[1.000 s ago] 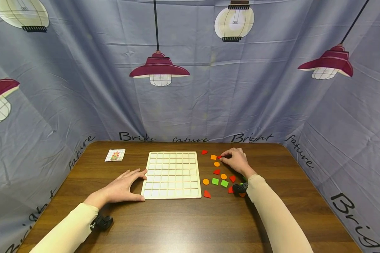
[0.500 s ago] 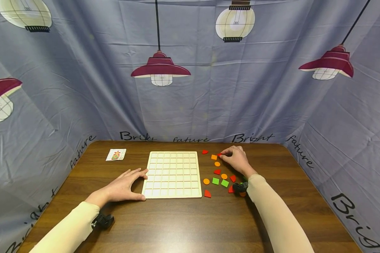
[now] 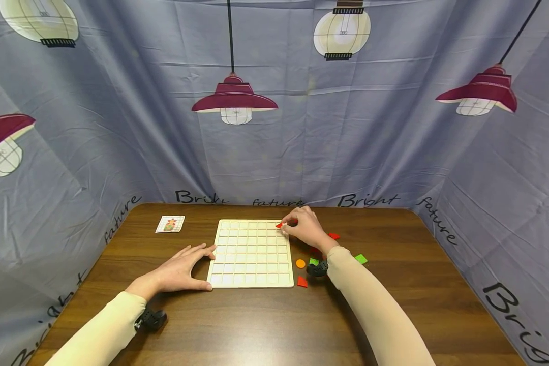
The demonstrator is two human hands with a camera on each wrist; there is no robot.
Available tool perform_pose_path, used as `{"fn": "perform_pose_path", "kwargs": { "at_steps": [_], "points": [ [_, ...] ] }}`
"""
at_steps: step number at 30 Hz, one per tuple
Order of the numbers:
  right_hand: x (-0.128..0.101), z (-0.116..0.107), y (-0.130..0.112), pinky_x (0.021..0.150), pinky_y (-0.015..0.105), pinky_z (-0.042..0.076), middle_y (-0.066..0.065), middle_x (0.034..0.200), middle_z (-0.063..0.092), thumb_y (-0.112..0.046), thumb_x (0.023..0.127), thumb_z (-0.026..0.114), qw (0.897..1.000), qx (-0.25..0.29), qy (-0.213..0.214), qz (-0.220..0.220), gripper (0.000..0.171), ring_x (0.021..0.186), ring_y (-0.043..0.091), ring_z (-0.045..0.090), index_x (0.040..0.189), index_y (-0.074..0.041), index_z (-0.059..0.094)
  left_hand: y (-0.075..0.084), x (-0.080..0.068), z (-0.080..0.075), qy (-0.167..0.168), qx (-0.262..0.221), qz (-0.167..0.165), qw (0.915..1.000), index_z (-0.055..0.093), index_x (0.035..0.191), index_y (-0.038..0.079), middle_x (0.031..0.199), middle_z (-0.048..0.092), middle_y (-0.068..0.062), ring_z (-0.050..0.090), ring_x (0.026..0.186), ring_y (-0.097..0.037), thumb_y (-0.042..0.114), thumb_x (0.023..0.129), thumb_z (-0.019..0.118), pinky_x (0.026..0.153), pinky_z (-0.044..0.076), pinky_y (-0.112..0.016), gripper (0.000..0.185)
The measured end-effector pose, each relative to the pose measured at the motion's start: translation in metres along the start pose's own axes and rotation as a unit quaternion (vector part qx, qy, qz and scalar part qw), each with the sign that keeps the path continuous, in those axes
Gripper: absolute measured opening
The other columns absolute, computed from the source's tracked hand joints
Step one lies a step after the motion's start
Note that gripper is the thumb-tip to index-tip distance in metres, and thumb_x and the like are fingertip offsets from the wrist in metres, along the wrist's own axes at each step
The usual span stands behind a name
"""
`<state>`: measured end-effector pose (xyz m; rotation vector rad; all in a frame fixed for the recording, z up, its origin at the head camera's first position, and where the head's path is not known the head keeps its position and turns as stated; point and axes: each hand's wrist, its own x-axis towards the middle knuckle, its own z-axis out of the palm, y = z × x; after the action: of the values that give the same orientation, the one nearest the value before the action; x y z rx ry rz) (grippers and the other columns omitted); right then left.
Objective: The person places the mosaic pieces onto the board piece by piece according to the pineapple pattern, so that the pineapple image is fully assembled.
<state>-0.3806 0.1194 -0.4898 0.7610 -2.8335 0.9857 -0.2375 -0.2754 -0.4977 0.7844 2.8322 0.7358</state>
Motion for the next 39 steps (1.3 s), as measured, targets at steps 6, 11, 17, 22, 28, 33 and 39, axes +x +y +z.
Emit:
{"fn": "perform_pose_path", "kwargs": {
  "at_steps": [6,11,17,22,28,33,39],
  "points": [
    [0.010,0.026,-0.027,0.092,0.039,0.036,-0.013,0.103,0.064,-0.037,0.092,0.077,0.999,-0.022,-0.027,-0.021,0.012,0.106,0.016,0.045,0.102,-0.030,0.078,-0.001,-0.003,0.000,-0.001,-0.005,0.004,1.0000,0.056,0.133,0.021,0.163,0.036,-0.005,0.026,0.152,-0.034,0.066,0.078,0.079,0.123,0.011,-0.059,0.074],
    [0.015,0.040,-0.041,0.090,0.037,0.037,-0.014,0.101,0.065,-0.037,0.092,0.077,0.998,-0.038,-0.039,-0.036,0.012,0.103,0.016,0.046,0.102,-0.031,0.078,-0.002,-0.003,0.000,-0.001,-0.001,0.005,1.0000,0.056,0.135,0.021,0.163,0.037,-0.004,0.026,0.152,-0.034,0.066,0.078,0.078,0.124,0.011,-0.058,0.076],
    [0.020,0.051,-0.049,0.085,0.036,0.035,-0.015,0.093,0.062,-0.034,0.093,0.076,0.996,-0.059,-0.044,-0.052,0.009,0.096,0.015,0.043,0.102,-0.032,0.078,-0.001,-0.003,0.001,0.002,-0.002,0.010,0.9999,0.057,0.134,0.020,0.162,0.038,-0.006,0.028,0.151,-0.035,0.066,0.078,0.078,0.123,0.012,-0.058,0.075],
    [0.024,0.054,-0.053,0.082,0.035,0.033,-0.015,0.089,0.059,-0.034,0.094,0.075,0.996,-0.064,-0.048,-0.047,0.009,0.094,0.015,0.042,0.102,-0.033,0.078,-0.001,-0.004,0.001,0.007,-0.003,0.016,0.9999,0.057,0.133,0.019,0.162,0.038,-0.007,0.028,0.151,-0.037,0.066,0.079,0.078,0.123,0.012,-0.060,0.074],
    [0.028,0.055,-0.052,0.081,0.034,0.033,-0.015,0.090,0.059,-0.033,0.095,0.074,0.996,-0.062,-0.057,-0.040,0.010,0.093,0.016,0.042,0.104,-0.032,0.079,0.000,-0.004,0.000,0.006,-0.003,0.013,0.9999,0.057,0.132,0.019,0.163,0.037,-0.006,0.027,0.151,-0.036,0.064,0.079,0.079,0.123,0.012,-0.060,0.073],
    [0.028,0.055,-0.052,0.082,0.035,0.034,-0.015,0.094,0.064,-0.032,0.095,0.074,0.996,-0.056,-0.064,-0.038,0.011,0.095,0.016,0.043,0.105,-0.032,0.079,0.000,-0.005,-0.001,0.003,-0.005,0.008,0.9999,0.056,0.133,0.020,0.164,0.036,-0.005,0.026,0.152,-0.035,0.063,0.078,0.080,0.123,0.011,-0.059,0.073],
    [0.027,0.056,-0.054,0.087,0.036,0.035,-0.015,0.103,0.067,-0.032,0.095,0.073,0.996,-0.043,-0.072,-0.028,0.014,0.098,0.016,0.043,0.107,-0.032,0.079,0.000,-0.004,0.000,0.002,-0.006,0.005,1.0000,0.056,0.133,0.020,0.164,0.036,-0.004,0.026,0.152,-0.035,0.064,0.079,0.079,0.123,0.010,-0.059,0.074]
  ]
}}
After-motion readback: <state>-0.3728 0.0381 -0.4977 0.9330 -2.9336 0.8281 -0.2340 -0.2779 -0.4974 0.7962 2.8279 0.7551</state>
